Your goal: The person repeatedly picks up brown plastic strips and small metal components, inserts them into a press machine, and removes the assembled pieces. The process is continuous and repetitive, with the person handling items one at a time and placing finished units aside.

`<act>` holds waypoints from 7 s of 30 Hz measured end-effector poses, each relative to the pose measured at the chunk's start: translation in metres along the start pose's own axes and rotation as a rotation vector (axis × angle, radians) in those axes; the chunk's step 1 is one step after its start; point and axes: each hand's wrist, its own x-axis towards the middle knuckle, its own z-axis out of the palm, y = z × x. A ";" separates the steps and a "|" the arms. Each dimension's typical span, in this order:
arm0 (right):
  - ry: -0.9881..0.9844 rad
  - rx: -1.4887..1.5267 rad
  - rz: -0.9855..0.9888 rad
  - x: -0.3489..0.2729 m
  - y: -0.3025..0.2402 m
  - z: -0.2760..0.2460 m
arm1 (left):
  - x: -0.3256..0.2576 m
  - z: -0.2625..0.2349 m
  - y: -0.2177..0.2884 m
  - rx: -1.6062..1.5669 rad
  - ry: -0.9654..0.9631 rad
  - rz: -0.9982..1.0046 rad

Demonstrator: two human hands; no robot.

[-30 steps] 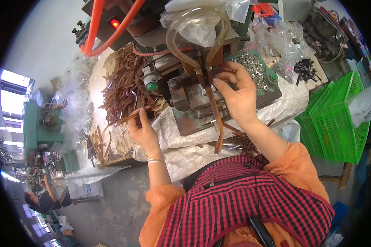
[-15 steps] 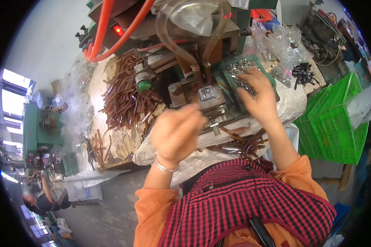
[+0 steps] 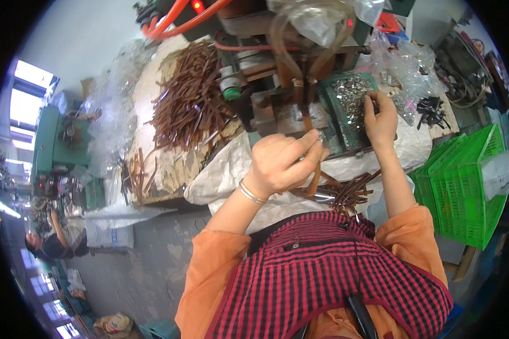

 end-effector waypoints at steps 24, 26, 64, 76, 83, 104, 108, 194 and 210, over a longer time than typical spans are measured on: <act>-0.059 0.444 0.266 -0.009 -0.030 -0.016 | -0.100 -0.128 -0.140 0.860 -0.239 -1.167; -0.043 0.417 0.238 -0.009 -0.014 -0.012 | -0.131 -0.157 -0.175 1.093 -0.077 -1.084; -0.132 -0.196 -0.131 -0.001 -0.070 -0.041 | 0.005 -0.039 0.003 -0.031 0.039 -0.238; -0.104 -0.053 0.013 -0.003 0.009 -0.008 | 0.001 -0.004 -0.007 -0.005 -0.028 0.058; -0.039 0.116 0.228 -0.010 0.009 -0.005 | -0.020 -0.019 0.026 -0.023 0.003 -0.237; -0.097 0.620 0.340 -0.010 -0.005 -0.006 | -0.132 -0.232 -0.203 0.571 0.174 -0.993; -0.062 0.418 0.325 -0.020 -0.005 -0.007 | -0.233 -0.215 -0.255 0.604 -0.086 -1.267; -0.137 0.547 0.499 -0.043 -0.033 -0.052 | -0.136 -0.139 -0.053 -0.062 0.274 -1.315; -0.192 1.155 0.470 -0.011 -0.147 0.005 | 0.019 -0.067 -0.022 -0.505 0.605 -0.503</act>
